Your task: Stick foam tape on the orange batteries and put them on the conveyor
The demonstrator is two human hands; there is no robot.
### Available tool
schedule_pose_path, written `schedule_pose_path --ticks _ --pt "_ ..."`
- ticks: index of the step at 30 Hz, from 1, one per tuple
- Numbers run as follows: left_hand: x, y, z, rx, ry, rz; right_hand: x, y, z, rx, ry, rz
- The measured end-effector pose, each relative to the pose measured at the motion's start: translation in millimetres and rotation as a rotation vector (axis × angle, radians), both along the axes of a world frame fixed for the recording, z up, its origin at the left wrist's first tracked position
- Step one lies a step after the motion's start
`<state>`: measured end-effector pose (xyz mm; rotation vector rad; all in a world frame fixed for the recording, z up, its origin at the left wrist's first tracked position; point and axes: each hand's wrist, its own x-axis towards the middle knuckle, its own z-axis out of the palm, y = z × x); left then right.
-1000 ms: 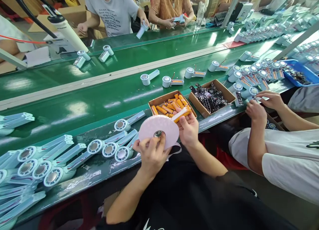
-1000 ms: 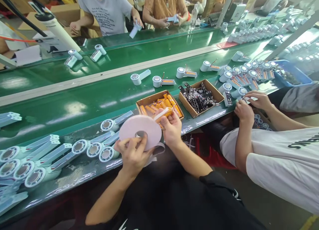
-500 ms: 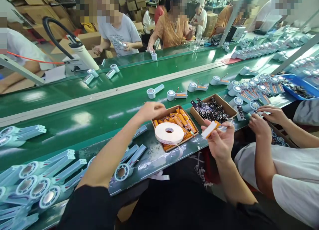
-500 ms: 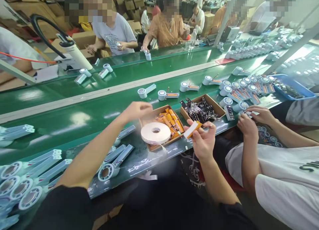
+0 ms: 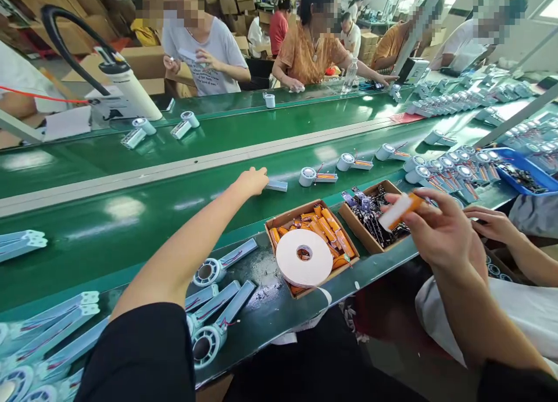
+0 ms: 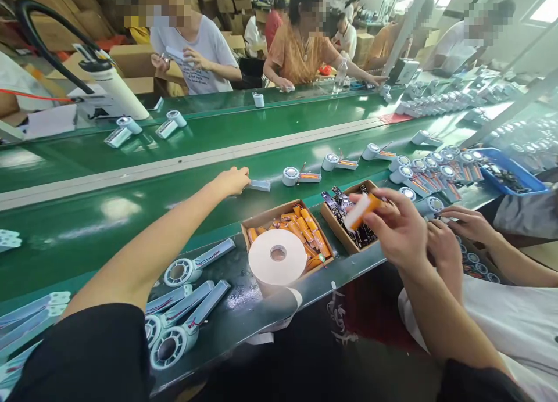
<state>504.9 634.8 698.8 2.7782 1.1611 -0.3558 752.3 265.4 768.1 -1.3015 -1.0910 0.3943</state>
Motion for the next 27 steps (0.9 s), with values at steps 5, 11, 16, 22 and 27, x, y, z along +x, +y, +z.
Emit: schedule_pose_path --ticks 5,11,16,22,27 --pt "-3 9 3.8 -0.08 -0.006 0.001 -34 166 -27.4 -0.098 -0.102 0.292" --pt "-3 13 1.7 -0.073 -0.183 0.073 -72 275 -76.6 -0.416 -0.599 0.4" --pt "3 0 -4.8 -0.099 -0.299 0.128 -67 277 -81.9 -0.552 -1.021 0.36" --pt "6 -14 -6.0 -0.143 -0.408 0.203 -68 286 -100.6 -0.653 -1.357 0.413" --pt "6 -18 -2.9 -0.157 -0.454 0.25 -91 312 -98.8 -0.788 -1.462 0.523"
